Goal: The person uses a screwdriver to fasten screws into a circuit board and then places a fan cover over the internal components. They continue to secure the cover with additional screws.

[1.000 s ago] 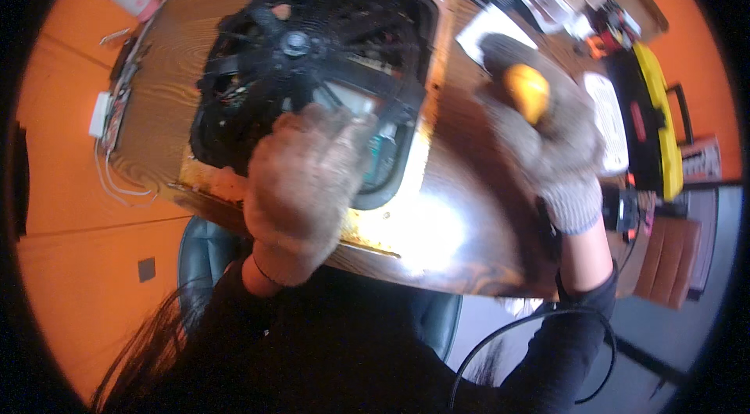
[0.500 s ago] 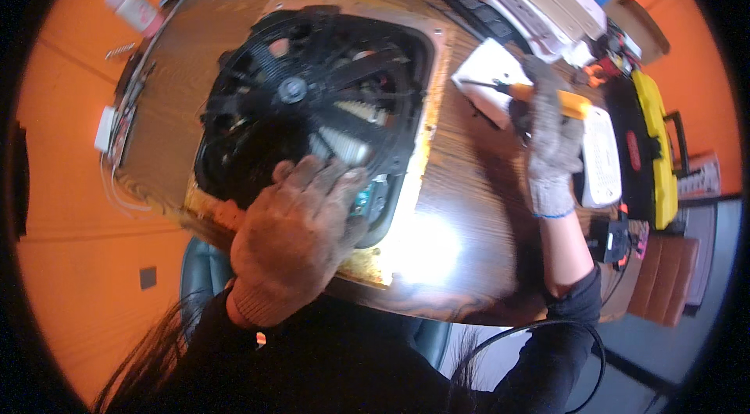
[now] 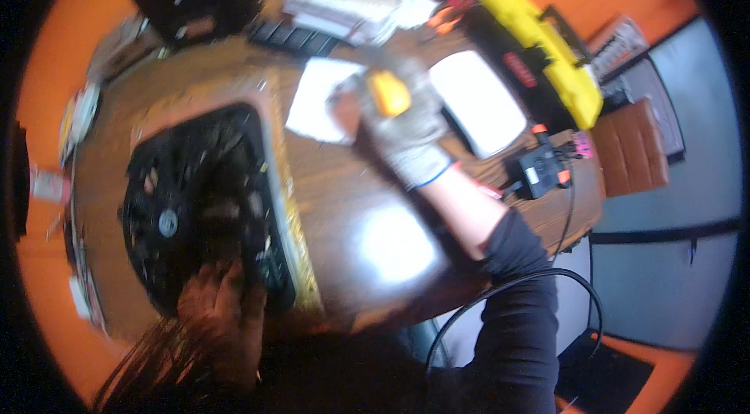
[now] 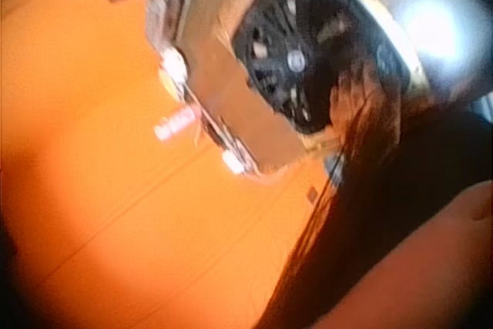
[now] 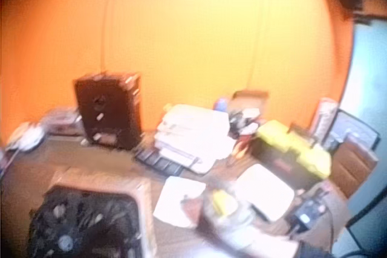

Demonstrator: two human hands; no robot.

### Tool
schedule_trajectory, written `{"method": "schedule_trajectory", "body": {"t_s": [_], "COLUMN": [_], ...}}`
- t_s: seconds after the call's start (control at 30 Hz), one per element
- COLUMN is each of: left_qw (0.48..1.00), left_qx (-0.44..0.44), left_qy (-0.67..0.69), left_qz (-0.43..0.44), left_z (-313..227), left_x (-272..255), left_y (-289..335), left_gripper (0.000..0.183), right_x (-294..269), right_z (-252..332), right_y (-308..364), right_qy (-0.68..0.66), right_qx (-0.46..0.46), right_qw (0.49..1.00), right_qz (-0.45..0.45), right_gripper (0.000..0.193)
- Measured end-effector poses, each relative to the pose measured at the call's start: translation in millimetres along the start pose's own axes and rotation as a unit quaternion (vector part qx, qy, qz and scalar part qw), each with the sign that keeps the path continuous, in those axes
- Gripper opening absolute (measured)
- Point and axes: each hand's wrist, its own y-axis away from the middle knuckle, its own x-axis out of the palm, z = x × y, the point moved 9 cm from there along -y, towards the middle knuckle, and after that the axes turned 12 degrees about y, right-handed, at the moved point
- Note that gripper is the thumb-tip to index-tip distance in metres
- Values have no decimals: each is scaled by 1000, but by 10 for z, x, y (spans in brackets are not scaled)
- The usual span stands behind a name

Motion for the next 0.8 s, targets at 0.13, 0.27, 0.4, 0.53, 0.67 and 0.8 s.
{"method": "schedule_trajectory", "body": {"t_s": [0.13,0.27,0.4,0.53,0.67,0.8], "left_qw": [992,975,973,959,961,966], "left_qx": [-98,76,48,41,19,67], "left_qy": [-15,-173,-131,-71,-48,-46], "left_qz": [-78,-115,-184,-271,-270,-246], "left_z": [212,209,306,-9,-146,-133], "left_x": [96,321,306,115,11,18], "left_y": [175,238,223,246,215,181], "left_gripper": [46,43,38,30,30,33], "right_x": [123,255,203,222,280,196], "right_z": [304,655,970,1136,1081,957], "right_y": [-85,-32,176,304,293,203], "right_qy": [13,93,93,128,143,114], "right_qx": [-65,-230,-392,-470,-452,-408], "right_qw": [993,938,886,857,857,886], "right_qz": [96,242,228,170,200,188], "right_gripper": [29,26,25,19,17,15]}}
